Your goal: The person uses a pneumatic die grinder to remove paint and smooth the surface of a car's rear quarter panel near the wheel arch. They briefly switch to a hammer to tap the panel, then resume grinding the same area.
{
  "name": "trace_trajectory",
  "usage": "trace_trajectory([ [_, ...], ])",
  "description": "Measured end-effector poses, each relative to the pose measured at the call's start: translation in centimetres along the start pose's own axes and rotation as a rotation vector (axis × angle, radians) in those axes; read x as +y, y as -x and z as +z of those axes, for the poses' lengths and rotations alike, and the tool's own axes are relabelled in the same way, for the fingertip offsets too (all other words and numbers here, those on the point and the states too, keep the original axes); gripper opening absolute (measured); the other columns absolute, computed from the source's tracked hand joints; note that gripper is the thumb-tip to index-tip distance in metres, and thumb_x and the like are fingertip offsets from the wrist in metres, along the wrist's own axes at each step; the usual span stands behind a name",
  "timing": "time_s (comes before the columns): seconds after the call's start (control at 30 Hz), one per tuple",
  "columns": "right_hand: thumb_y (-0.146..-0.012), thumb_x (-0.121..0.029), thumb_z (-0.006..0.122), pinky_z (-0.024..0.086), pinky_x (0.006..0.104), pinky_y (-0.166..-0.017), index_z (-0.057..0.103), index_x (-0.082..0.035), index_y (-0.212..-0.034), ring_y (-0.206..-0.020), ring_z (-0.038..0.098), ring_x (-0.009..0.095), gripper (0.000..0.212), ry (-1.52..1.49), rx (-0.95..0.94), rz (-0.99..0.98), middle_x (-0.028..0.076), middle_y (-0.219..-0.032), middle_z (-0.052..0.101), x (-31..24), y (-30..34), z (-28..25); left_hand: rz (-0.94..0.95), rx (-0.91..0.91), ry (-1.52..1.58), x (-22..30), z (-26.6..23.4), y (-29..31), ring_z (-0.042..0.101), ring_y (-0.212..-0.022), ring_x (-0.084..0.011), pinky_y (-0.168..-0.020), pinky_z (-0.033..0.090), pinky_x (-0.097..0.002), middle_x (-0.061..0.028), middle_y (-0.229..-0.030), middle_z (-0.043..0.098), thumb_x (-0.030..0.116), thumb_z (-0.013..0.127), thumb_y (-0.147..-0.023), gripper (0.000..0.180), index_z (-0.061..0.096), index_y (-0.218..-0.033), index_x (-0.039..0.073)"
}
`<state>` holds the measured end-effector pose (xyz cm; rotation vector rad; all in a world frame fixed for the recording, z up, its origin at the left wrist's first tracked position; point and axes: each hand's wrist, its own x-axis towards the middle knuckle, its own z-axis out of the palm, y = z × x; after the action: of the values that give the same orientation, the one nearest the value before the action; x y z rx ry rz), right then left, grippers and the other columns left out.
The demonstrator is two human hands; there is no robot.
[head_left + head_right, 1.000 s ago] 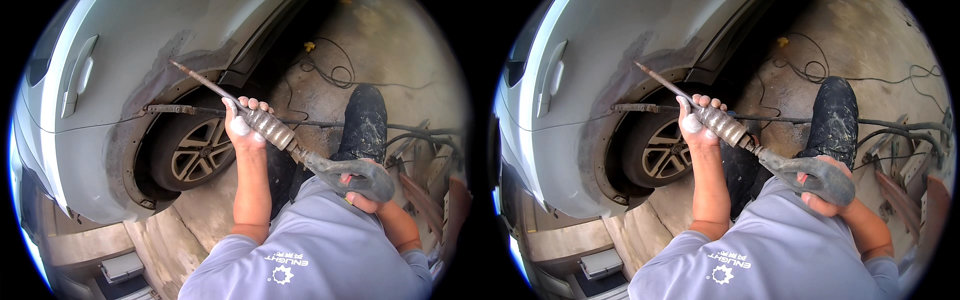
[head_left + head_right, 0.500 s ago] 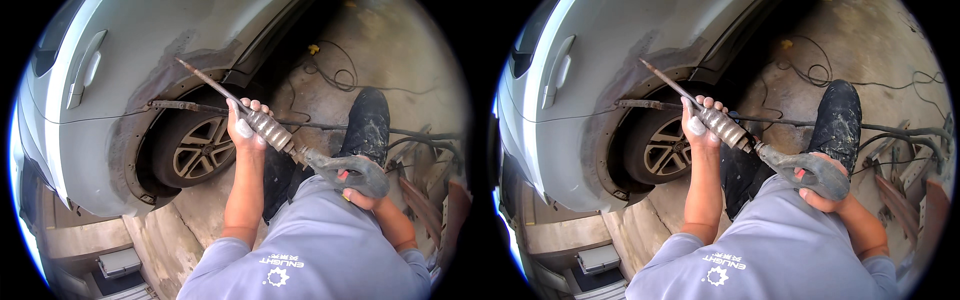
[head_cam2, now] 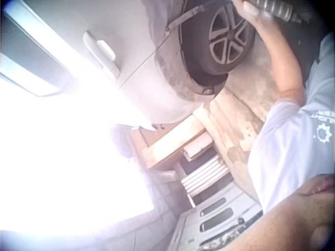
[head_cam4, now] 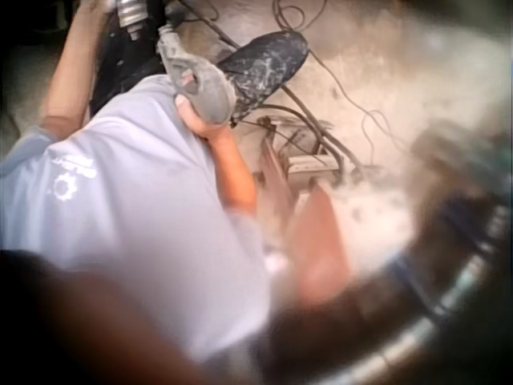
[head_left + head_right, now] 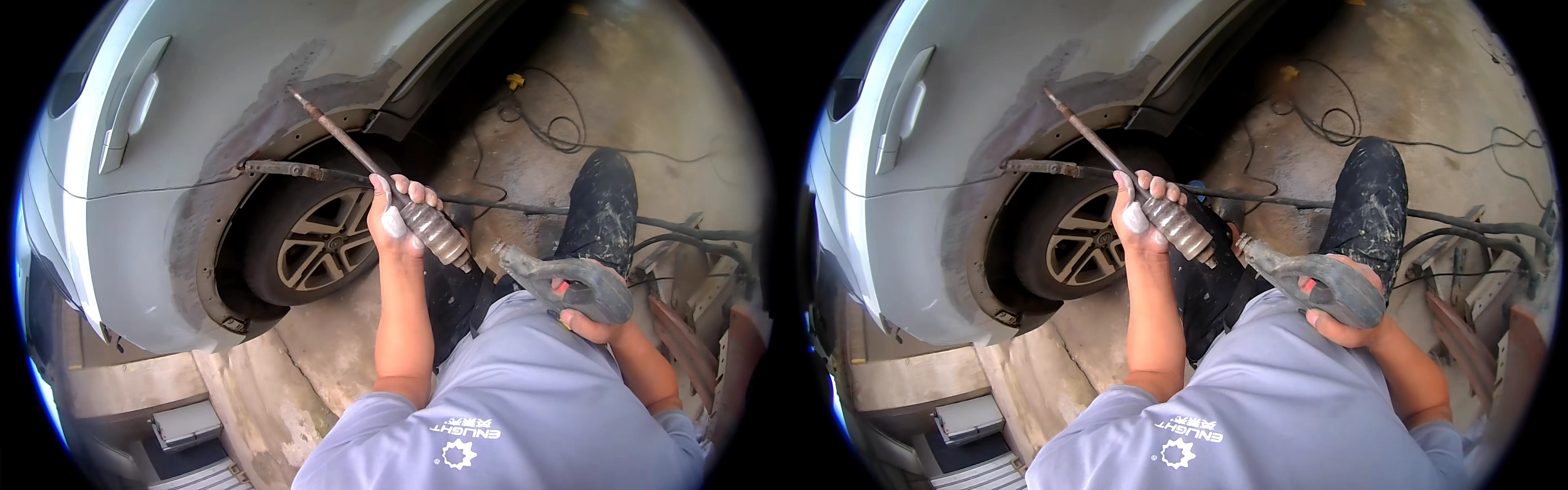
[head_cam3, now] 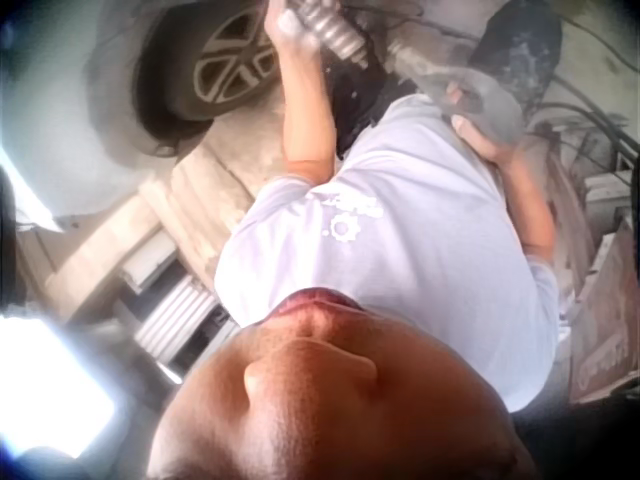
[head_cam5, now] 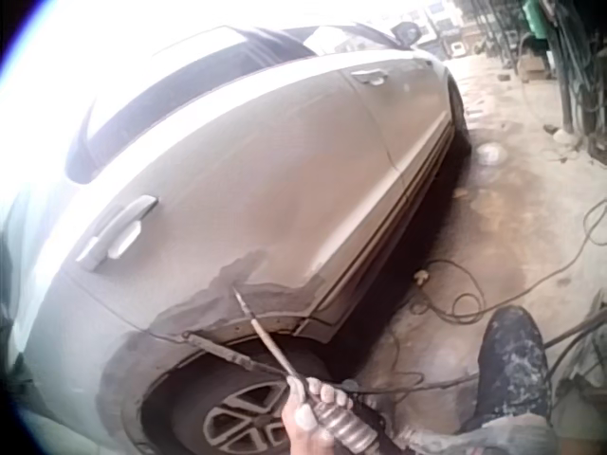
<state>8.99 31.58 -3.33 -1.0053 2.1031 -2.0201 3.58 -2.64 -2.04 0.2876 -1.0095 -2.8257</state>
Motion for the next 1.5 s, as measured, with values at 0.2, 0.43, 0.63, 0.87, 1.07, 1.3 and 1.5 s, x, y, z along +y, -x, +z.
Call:
trace_trajectory([
  [0.2,-0.069,-0.008,0.074,0.056,0.0395,-0.083,0.070,0.001,-0.104,-0.092,0.070,0.031,0.037,-0.014,-0.032,0.032,0.015,-0.103,0.071,-0.2,-0.1,0.2,0.129,0.330,-0.273,-0.3,-0.1,-0.1,0.060,-0.069,-0.0245,-0.064,0.054,-0.0398,-0.0099,-0.073,0.055,0.048,0.058,-0.105,0.047,0.053,-0.083,0.006],
  [0.43,-0.070,-0.009,0.074,0.056,0.0398,-0.082,0.070,0.001,-0.104,-0.092,0.070,0.032,0.036,-0.008,-0.034,0.008,0.015,-0.102,0.071,0.1,-0.3,0.6,0.084,0.229,-0.174,-0.2,-0.9,0.2,0.060,-0.072,-0.0258,-0.066,0.055,-0.0407,-0.0097,-0.074,0.054,0.048,0.056,-0.105,0.048,0.055,-0.085,0.004],
  [0.63,-0.069,-0.009,0.073,0.056,0.0405,-0.081,0.070,0.001,-0.104,-0.091,0.070,0.033,0.037,0.018,-0.052,0.005,0.015,-0.102,0.072,-0.2,-0.5,0.4,0.021,0.157,-0.114,-0.3,-1.8,-0.1,0.061,-0.070,-0.0308,-0.066,0.052,-0.0435,-0.0119,-0.076,0.061,0.052,0.049,-0.107,0.049,0.057,-0.087,0.008],
  [0.87,-0.068,-0.009,0.073,0.056,0.0409,-0.081,0.070,0.001,-0.103,-0.091,0.070,0.034,0.037,0.007,-0.046,-0.004,0.015,-0.102,0.072,0.3,-0.1,0.4,0.019,0.139,-0.080,0.0,-1.7,-0.2,0.061,-0.071,-0.0322,-0.066,0.053,-0.0447,-0.0119,-0.078,0.062,0.051,0.047,-0.107,0.049,0.056,-0.087,0.008],
  [1.07,-0.070,-0.013,0.074,0.055,0.0395,-0.082,0.071,-0.001,-0.101,-0.090,0.070,0.031,0.033,0.015,-0.025,0.003,0.014,-0.100,0.073,0.2,0.0,0.6,-0.013,0.090,-0.054,0.4,-1.4,0.1,0.060,-0.072,-0.0329,-0.068,0.053,-0.0457,-0.0121,-0.078,0.062,0.051,0.045,-0.108,0.049,0.056,-0.087,0.008],
  [1.3,-0.070,-0.015,0.075,0.056,0.0393,-0.085,0.072,-0.001,-0.102,-0.094,0.070,0.031,0.035,0.118,-0.036,-0.028,0.013,-0.101,0.073,-0.2,0.3,0.2,-0.057,0.069,0.012,0.2,-0.3,0.0,0.061,-0.073,-0.0324,-0.068,0.051,-0.0460,-0.0112,-0.078,0.061,0.055,0.045,-0.107,0.051,0.057,-0.087,0.009],
  [1.5,-0.071,-0.014,0.077,0.055,0.0401,-0.085,0.070,0.001,-0.108,-0.093,0.070,0.033,0.041,0.049,-0.066,0.045,0.015,-0.106,0.071,0.5,1.8,-0.4,-0.043,0.017,0.037,-0.4,0.6,-0.4,0.063,-0.078,-0.0329,-0.073,0.053,-0.0471,-0.0093,-0.080,0.064,0.054,0.042,-0.108,0.051,0.059,-0.088,0.011],
])
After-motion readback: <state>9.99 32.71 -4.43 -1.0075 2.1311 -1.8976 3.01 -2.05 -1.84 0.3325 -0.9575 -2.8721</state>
